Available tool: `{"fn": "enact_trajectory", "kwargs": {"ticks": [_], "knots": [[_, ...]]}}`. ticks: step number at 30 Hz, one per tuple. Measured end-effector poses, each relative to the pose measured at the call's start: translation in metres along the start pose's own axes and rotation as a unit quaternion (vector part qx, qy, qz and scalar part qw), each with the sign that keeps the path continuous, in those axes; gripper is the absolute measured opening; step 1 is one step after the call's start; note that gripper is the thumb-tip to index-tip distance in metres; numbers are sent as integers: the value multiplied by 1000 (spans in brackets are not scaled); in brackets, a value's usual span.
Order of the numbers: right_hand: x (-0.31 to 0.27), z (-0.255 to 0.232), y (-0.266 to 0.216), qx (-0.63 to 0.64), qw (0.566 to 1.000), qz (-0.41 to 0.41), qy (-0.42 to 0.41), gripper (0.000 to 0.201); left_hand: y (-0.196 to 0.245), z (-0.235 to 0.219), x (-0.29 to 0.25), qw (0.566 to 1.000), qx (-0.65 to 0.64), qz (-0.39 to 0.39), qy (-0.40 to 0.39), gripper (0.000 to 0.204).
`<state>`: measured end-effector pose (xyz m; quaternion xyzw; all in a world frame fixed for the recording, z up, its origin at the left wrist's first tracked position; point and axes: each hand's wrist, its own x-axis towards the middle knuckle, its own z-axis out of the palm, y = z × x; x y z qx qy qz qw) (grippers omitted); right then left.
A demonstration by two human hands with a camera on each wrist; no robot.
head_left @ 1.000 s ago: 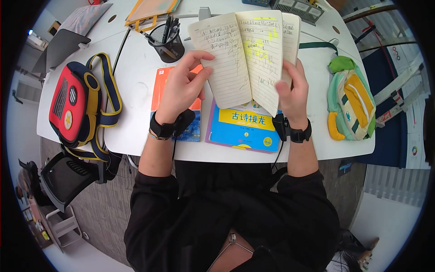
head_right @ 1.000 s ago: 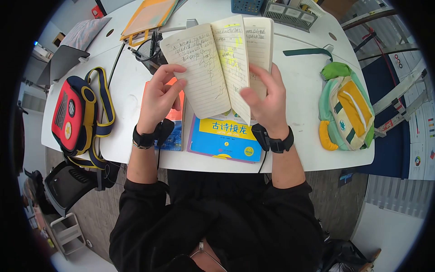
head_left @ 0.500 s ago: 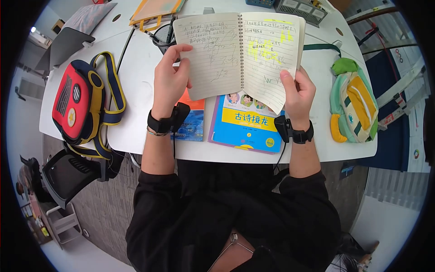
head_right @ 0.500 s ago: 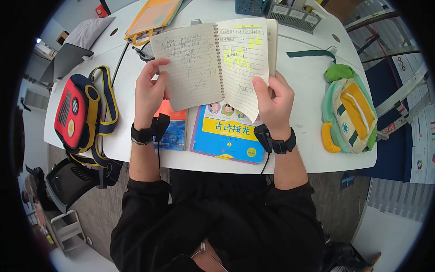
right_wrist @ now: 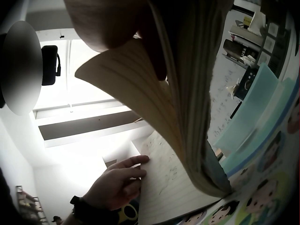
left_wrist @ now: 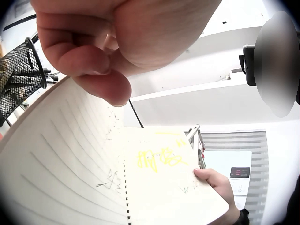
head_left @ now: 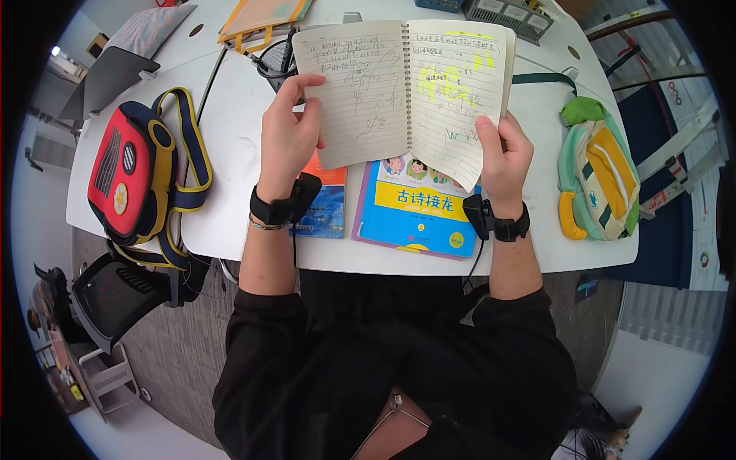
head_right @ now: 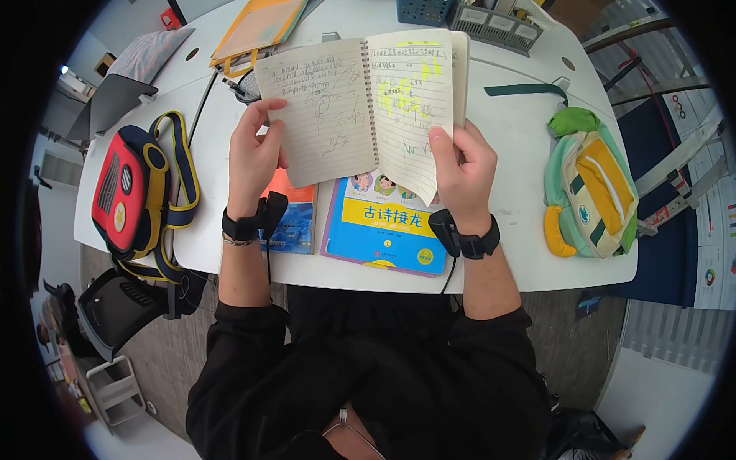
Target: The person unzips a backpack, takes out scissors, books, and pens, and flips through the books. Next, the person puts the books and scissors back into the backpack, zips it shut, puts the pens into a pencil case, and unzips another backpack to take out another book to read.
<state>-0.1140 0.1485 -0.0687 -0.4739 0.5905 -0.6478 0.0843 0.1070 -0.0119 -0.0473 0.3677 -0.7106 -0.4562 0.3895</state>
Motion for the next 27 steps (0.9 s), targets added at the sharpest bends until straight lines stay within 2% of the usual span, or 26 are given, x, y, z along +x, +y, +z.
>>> {"fn": "enact_trajectory", "kwargs": {"ticks": [8,10,16,27], "knots": [[5,-3,3,16,1000,19,12,23,0,1,-1,1000,-4,4,7,22],[8,-11,9,3,999,49,-14,24,-1,0,-1,1000,-8,8,8,21],[16,-16,10,16,994,108,-9,24,3,1,-2,1000,-15,10,17,21],[16,-15,10,-33,992,122,4,24,2,1,-3,1000,-9,18,17,20]]}}
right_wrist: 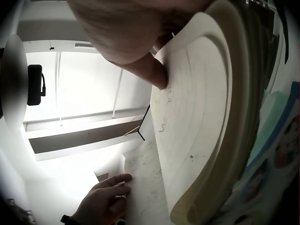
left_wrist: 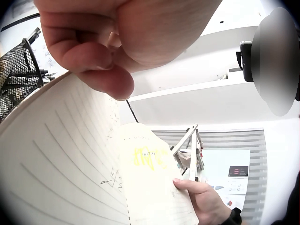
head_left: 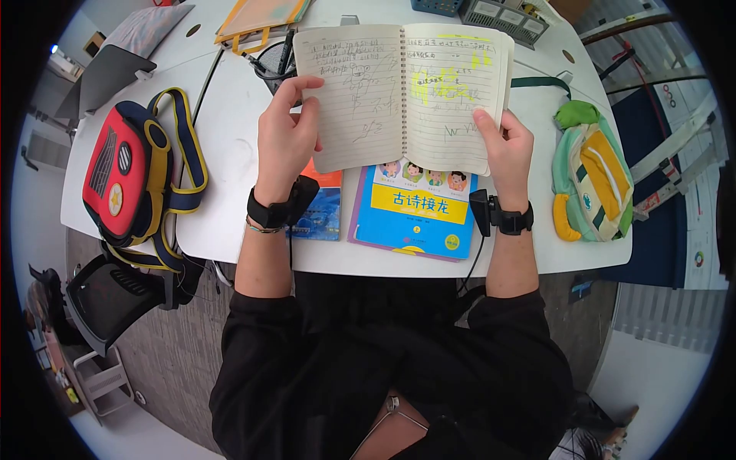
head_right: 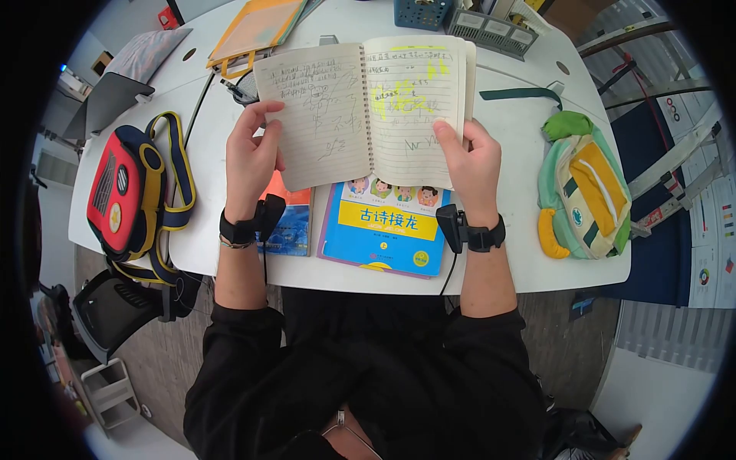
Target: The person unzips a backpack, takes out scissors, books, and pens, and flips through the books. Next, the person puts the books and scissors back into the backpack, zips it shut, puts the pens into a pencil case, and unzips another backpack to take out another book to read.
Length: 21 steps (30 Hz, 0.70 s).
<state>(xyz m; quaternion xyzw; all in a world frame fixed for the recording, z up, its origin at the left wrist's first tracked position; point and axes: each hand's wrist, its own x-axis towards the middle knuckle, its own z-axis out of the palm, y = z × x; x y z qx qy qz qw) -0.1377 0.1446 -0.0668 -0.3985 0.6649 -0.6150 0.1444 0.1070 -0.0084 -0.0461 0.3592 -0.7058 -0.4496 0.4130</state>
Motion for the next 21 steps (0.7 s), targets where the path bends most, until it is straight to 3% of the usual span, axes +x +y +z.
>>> {"fn": "enact_trajectory", "kwargs": {"ticks": [7,14,17,19,20,21], "knots": [[-1,4,-2,-56,997,2,45,23,1,1,-1,1000,-3,1,0,20],[-2,6,-6,-53,998,12,38,24,0,1,0,1000,0,0,-1,20],[-2,4,-1,-26,1000,-3,11,25,-1,1,0,1000,-3,1,-2,20],[-9,12,-7,151,988,-5,-24,26,-1,1,0,1000,-4,1,2,20],[-14,15,-5,152,988,-6,-25,26,-1,1,0,1000,-10,4,4,19],[-20,18,-2,148,985,4,-82,27,-1,2,-1,1000,-17,7,5,20]]}}
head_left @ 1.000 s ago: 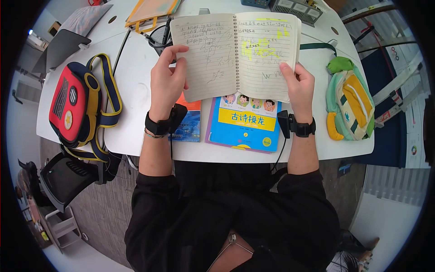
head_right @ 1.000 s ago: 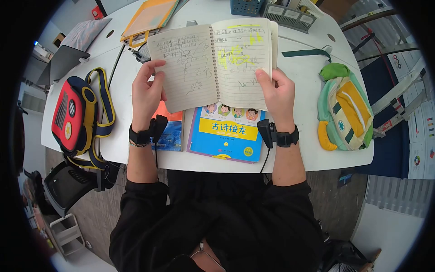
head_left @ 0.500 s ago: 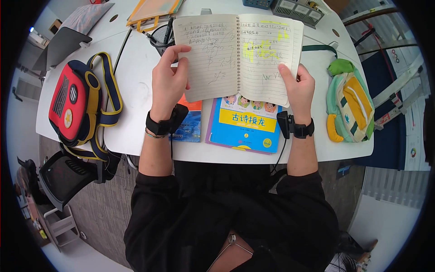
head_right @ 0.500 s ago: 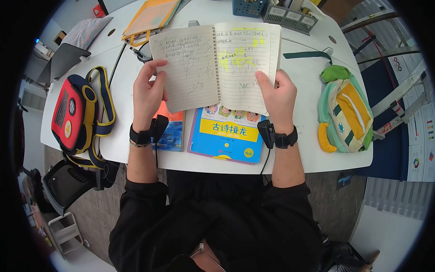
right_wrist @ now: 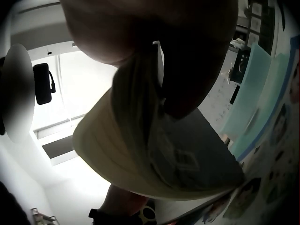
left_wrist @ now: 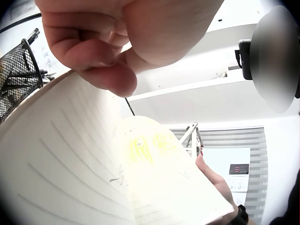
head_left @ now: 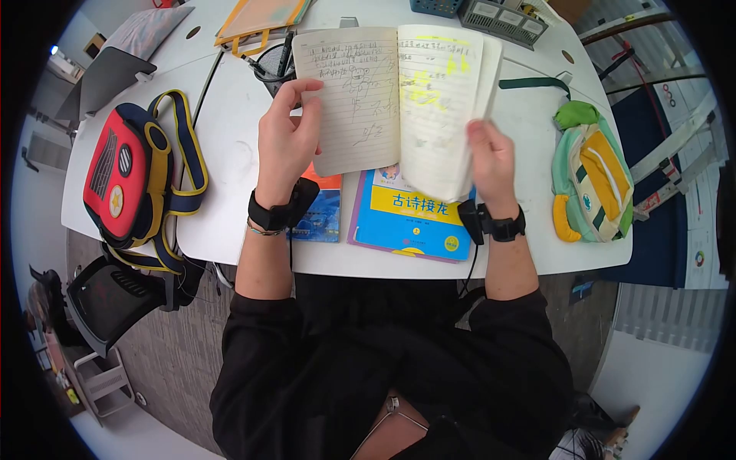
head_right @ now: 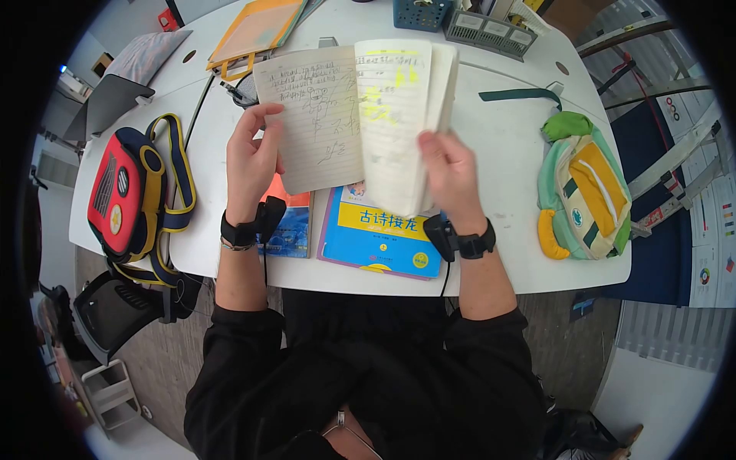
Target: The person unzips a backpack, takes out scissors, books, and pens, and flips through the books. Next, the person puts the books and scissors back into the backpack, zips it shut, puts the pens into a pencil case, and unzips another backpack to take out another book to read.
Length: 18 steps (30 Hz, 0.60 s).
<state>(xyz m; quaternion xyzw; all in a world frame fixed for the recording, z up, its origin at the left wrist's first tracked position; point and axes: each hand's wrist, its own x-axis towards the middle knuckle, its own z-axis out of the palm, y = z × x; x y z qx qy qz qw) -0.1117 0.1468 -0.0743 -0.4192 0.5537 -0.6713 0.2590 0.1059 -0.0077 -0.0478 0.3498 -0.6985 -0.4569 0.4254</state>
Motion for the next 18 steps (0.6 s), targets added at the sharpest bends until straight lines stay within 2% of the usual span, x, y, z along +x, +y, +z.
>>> {"fn": "enact_trajectory", "kwargs": {"ticks": [1,2,4,5,7,8,10,14,16,18], "knots": [[-4,3,1,-3,998,19,-55,28,1,0,0,1000,1,0,0,20],[-5,5,0,-2,998,19,-55,28,2,1,0,1000,-7,-6,-1,23],[-5,10,-15,-90,969,46,-225,29,2,0,0,1000,-12,-13,-6,27],[-4,9,-21,-89,969,46,-224,29,1,-1,0,1000,-16,-6,-12,32],[-1,3,-28,-106,950,142,-258,29,-2,-3,-1,1000,-19,0,-19,37],[-2,3,-25,-106,950,142,-257,29,-2,-3,-1,999,-25,6,-21,39],[-3,5,-16,-97,960,55,-255,28,-1,-2,-2,999,-30,13,-25,40],[-3,6,-23,-115,964,67,-229,27,0,-3,-2,999,-33,9,-27,40],[-2,6,-28,-129,965,106,-201,25,-1,-4,-2,999,-35,9,-28,40],[-3,7,-28,-131,967,97,-195,24,-2,-4,-2,999,-35,10,-35,39]]}}
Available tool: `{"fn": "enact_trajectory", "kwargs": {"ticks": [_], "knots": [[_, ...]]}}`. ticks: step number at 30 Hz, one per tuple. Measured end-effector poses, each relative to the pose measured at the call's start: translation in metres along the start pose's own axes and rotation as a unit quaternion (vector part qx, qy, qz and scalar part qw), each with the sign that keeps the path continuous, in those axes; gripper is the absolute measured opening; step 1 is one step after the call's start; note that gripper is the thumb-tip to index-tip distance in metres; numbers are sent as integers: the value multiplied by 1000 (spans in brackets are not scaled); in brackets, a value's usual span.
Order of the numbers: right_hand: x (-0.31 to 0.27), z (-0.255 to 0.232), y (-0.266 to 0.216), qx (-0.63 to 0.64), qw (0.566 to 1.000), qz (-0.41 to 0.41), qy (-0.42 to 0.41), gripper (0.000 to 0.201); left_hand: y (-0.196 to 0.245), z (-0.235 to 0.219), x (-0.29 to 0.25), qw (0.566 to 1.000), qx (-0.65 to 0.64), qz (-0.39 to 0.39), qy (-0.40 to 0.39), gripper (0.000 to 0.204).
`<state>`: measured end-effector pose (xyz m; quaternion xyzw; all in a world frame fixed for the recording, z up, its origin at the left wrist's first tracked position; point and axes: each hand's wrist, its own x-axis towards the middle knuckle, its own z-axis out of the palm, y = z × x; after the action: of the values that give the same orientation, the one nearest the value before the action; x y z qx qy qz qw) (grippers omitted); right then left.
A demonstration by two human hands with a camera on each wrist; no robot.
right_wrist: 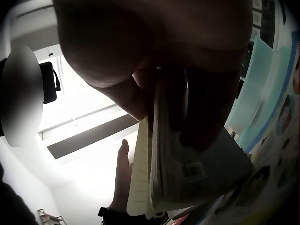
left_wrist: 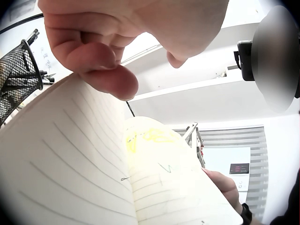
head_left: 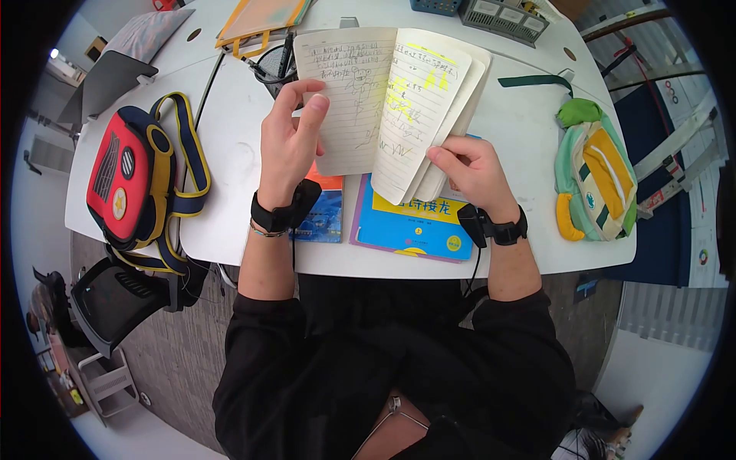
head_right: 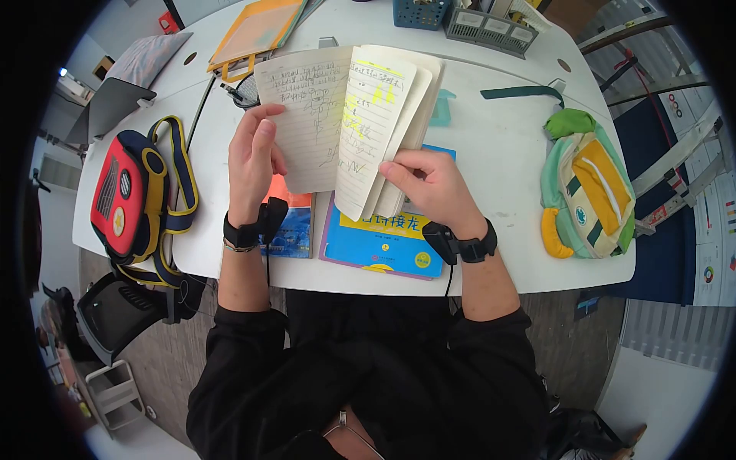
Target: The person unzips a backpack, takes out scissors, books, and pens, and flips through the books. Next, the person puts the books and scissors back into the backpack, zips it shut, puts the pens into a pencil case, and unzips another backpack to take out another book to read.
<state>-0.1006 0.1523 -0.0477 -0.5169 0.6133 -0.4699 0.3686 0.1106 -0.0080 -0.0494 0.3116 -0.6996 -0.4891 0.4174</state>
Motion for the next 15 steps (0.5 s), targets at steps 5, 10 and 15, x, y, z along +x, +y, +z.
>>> {"fn": "enact_trajectory", "kwargs": {"ticks": [5,10,15], "knots": [[2,11,10,-27,997,-75,11,20,4,3,-1,1000,-6,1,1,37],[1,14,2,-52,992,-97,67,16,4,3,-1,1000,-14,3,-5,34],[1,12,-2,-93,987,-78,109,13,5,3,-3,999,-34,1,-18,34]]}}
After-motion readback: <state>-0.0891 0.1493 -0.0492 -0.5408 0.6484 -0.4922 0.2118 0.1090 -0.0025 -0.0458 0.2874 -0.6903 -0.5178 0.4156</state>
